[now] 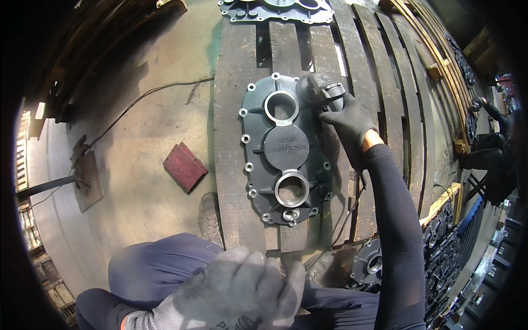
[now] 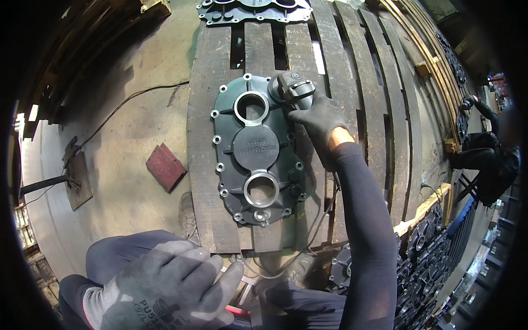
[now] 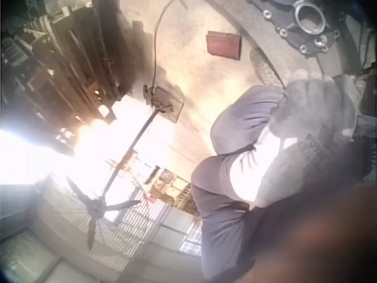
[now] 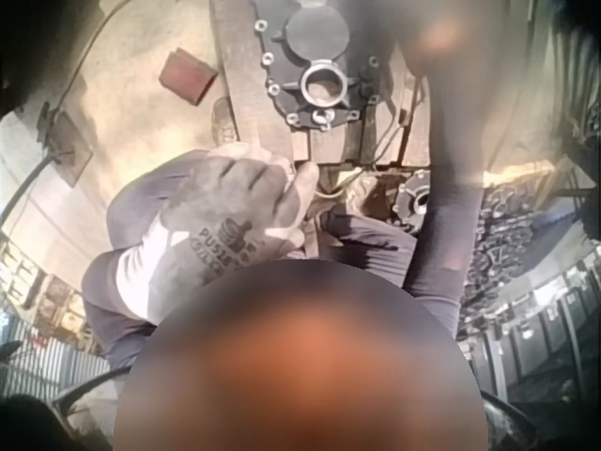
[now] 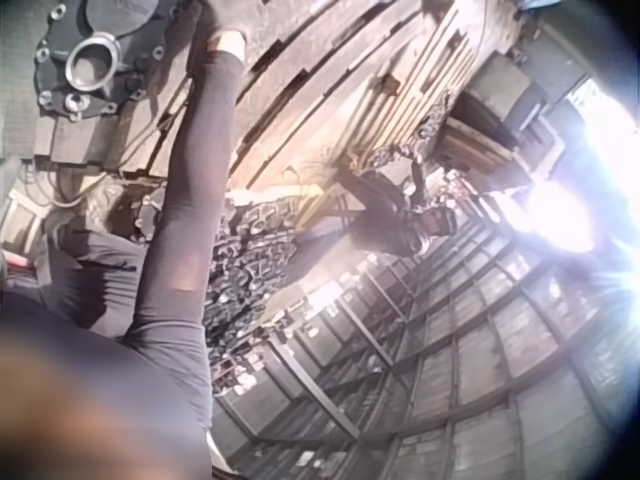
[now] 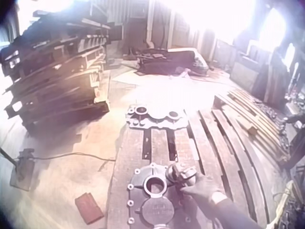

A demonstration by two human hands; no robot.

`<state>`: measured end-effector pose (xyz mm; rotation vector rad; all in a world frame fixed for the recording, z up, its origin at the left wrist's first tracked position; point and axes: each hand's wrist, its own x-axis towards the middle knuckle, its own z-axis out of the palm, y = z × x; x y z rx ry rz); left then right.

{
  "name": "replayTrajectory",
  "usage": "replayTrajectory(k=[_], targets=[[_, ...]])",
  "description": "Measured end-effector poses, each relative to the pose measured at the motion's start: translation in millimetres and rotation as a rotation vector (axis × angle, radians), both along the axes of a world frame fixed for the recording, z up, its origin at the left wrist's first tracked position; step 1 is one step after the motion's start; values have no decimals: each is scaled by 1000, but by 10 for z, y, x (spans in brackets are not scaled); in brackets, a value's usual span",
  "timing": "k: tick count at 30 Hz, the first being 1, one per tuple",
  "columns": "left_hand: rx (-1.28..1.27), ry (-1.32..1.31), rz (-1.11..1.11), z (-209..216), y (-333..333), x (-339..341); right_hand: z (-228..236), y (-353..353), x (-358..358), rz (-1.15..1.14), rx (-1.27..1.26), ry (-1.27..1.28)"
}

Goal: The person sits on the floor and uses an angle grinder to smooth the edges of metal flanges placed on a wooden pallet. They reposition the parts and continue grinding different sections while another person works nearby.

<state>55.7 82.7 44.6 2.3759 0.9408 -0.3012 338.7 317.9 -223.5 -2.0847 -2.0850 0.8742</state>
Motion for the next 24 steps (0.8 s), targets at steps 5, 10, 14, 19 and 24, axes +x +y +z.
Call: replayTrajectory(k=[5, 10, 14, 19, 24], targets=[[172, -91, 70, -250, -193, -26, 50, -59, 0, 20, 10, 75], [-9, -115, 97, -19, 42, -6, 13, -3, 25, 3, 2, 61], [-48, -106, 110, 30, 58, 15, 49, -60, 4, 31, -8, 120], [1, -161, 184, -135, -138, -42, 31, -157, 252, -46, 59, 49], [-114, -326, 160, -468, 237, -355, 292, -472, 765, -137, 70, 250]])
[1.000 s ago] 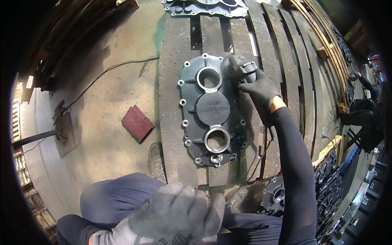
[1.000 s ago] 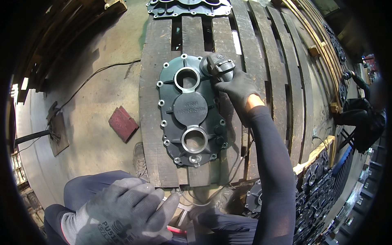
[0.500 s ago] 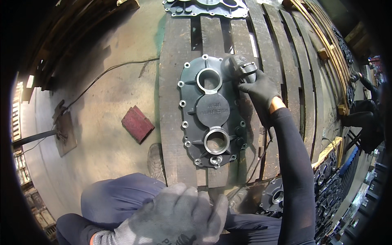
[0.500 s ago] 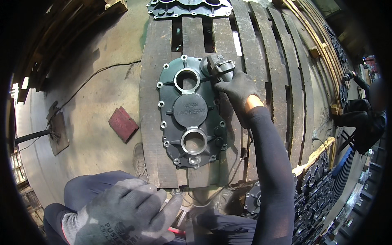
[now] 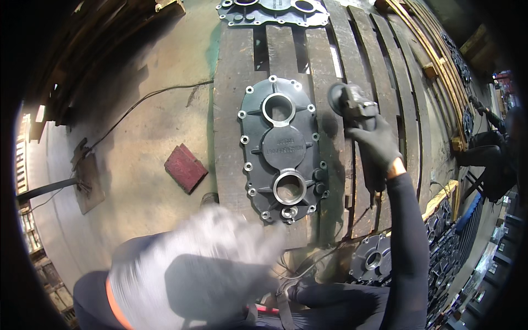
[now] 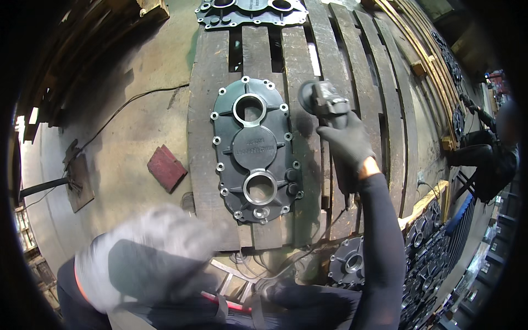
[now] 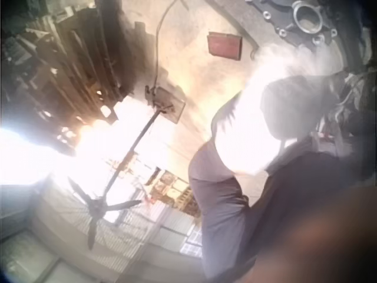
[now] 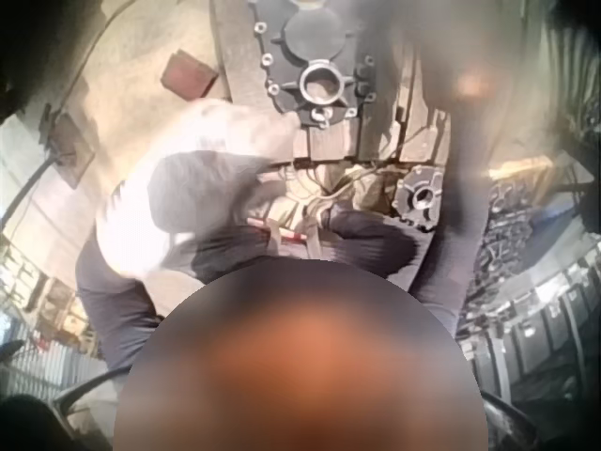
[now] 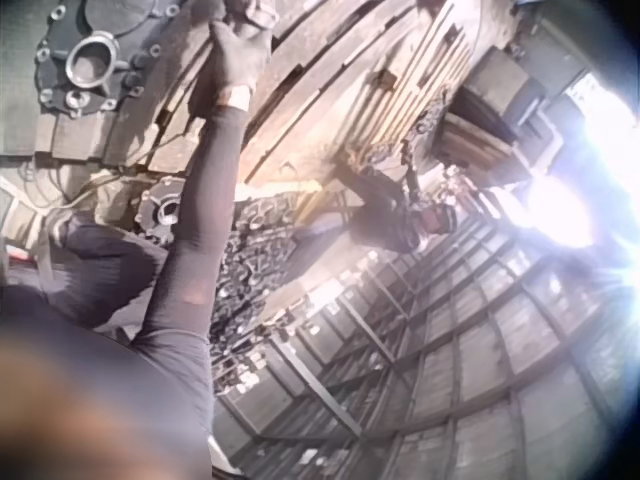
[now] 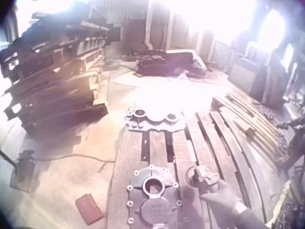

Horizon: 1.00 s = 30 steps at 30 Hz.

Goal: The person sits on the floor and uses an angle grinder to smooth the edges of metal flanges placed on a wooden pallet. They reposition the parts and continue grinding different sections while another person works nearby.

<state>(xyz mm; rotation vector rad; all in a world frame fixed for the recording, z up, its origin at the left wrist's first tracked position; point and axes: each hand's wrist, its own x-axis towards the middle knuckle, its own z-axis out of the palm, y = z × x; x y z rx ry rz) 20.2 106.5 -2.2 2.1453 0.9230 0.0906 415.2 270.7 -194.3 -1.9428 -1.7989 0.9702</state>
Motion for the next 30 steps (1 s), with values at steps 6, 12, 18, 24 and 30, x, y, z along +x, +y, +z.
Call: replayTrajectory(k=[6, 12, 18, 24, 30], targets=[[16, 39, 297, -1193, 1491, -54, 776, -763, 377, -315, -200, 484], [422, 169, 160, -2431, 2364, 619, 1095, -1506, 515, -535, -182, 538], [513, 243, 159, -3066, 2277, 908, 1161, -1810, 618, -656, -136, 479], [575, 308, 99, -3073, 2279, 821, 1119, -1650, 486, -566, -212, 547], [606, 247, 83, -3008, 2236, 742, 945, -1533, 401, -492, -232, 534]])
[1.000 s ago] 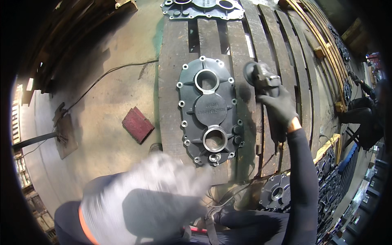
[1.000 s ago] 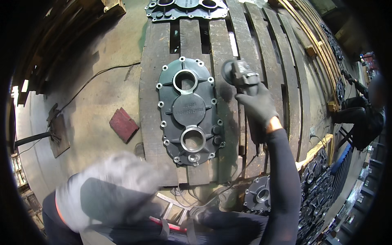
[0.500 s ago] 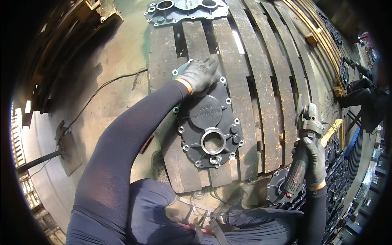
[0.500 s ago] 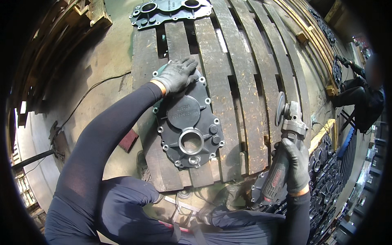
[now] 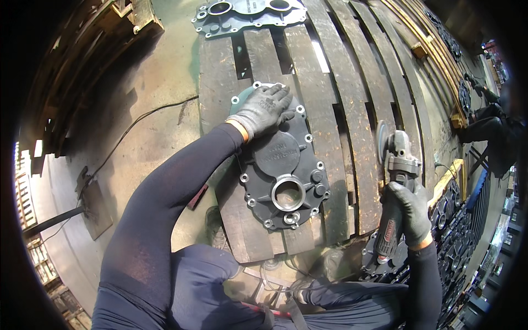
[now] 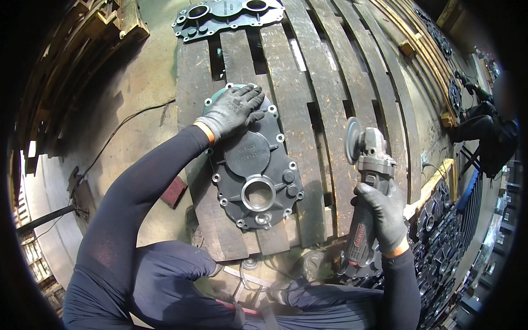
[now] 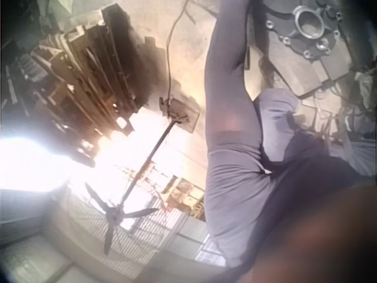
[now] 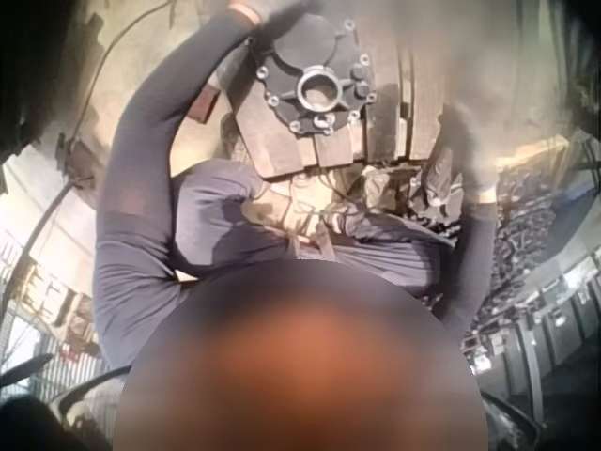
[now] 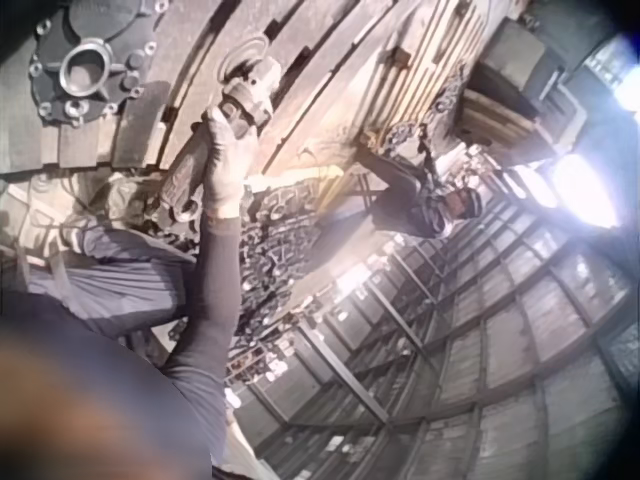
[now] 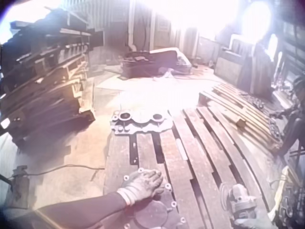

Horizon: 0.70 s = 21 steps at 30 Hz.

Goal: The person sits on the floor and uses an angle grinder to smooth the edges of metal flanges placed on a wooden pallet. They reposition the parts and continue grinding different sections while another person works nearby.

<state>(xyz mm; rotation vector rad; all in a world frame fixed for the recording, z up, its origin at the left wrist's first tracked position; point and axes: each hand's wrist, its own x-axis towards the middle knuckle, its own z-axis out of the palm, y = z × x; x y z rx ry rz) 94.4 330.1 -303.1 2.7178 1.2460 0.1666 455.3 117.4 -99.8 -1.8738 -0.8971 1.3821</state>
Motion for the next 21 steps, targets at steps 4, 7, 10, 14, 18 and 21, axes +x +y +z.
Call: replayTrajectory(k=[4, 7, 10, 14, 18, 21], targets=[[-5, -200, 74, -20, -14, -222, -226, 356, -222, 129, 51, -48], [26, -321, 159, -151, -181, -416, -558, 753, -457, 309, 229, -55], [20, -431, 195, 15, -334, -402, -834, 1022, -546, 316, 240, -115], [-528, -640, 239, 643, -678, -163, -943, 1112, -781, 117, 153, 80], [-1368, -983, 153, 1144, -1276, 368, -840, 1059, -1086, -51, 184, 289], [-1545, -1017, 215, 1209, -1493, 607, -772, 919, -1062, -89, 203, 344]])
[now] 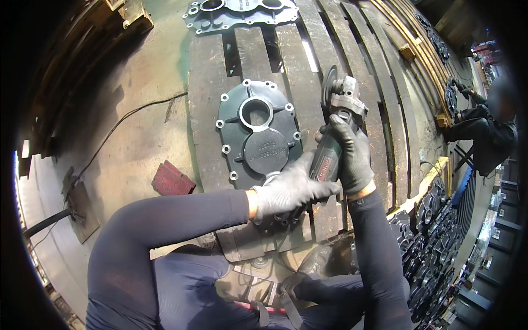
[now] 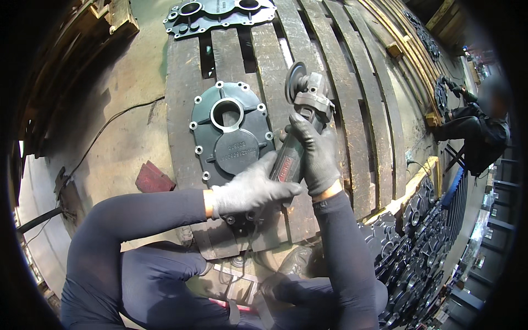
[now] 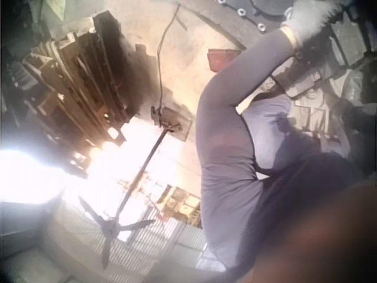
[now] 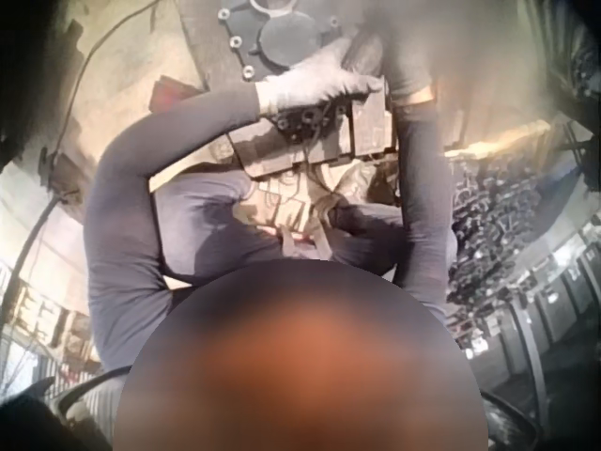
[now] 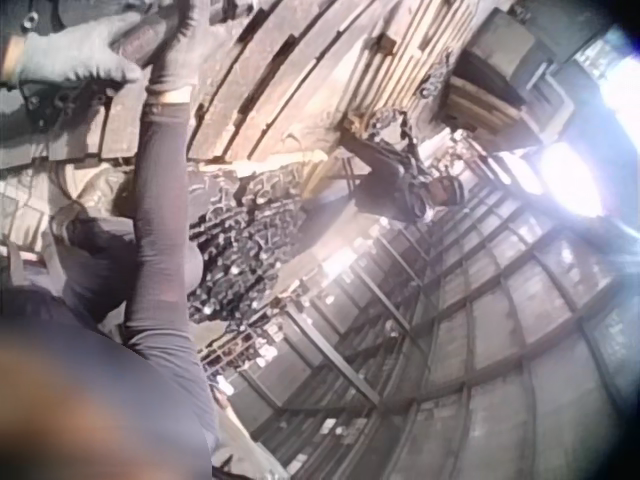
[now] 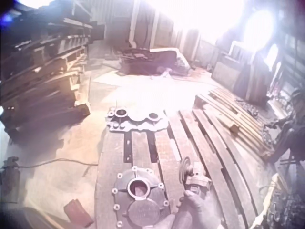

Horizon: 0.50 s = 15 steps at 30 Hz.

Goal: The person sits on the floor and uses an angle grinder to smooth the edges of metal flanges placed on a wooden pallet. They reposition the parts and continue grinding different sections while another person works nearby.

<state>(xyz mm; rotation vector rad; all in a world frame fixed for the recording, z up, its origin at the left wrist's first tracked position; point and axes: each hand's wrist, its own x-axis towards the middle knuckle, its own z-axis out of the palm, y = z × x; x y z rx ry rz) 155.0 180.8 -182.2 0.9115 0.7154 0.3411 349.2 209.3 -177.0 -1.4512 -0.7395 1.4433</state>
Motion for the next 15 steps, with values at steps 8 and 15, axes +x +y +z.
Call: replayTrajectory(k=[8, 15], targets=[[226, 176, 62, -9, -492, 215, 7, -271, 107, -106, -111, 100], [248, 207, 94, -120, -401, 178, 8, -175, 27, 29, -136, 194]])
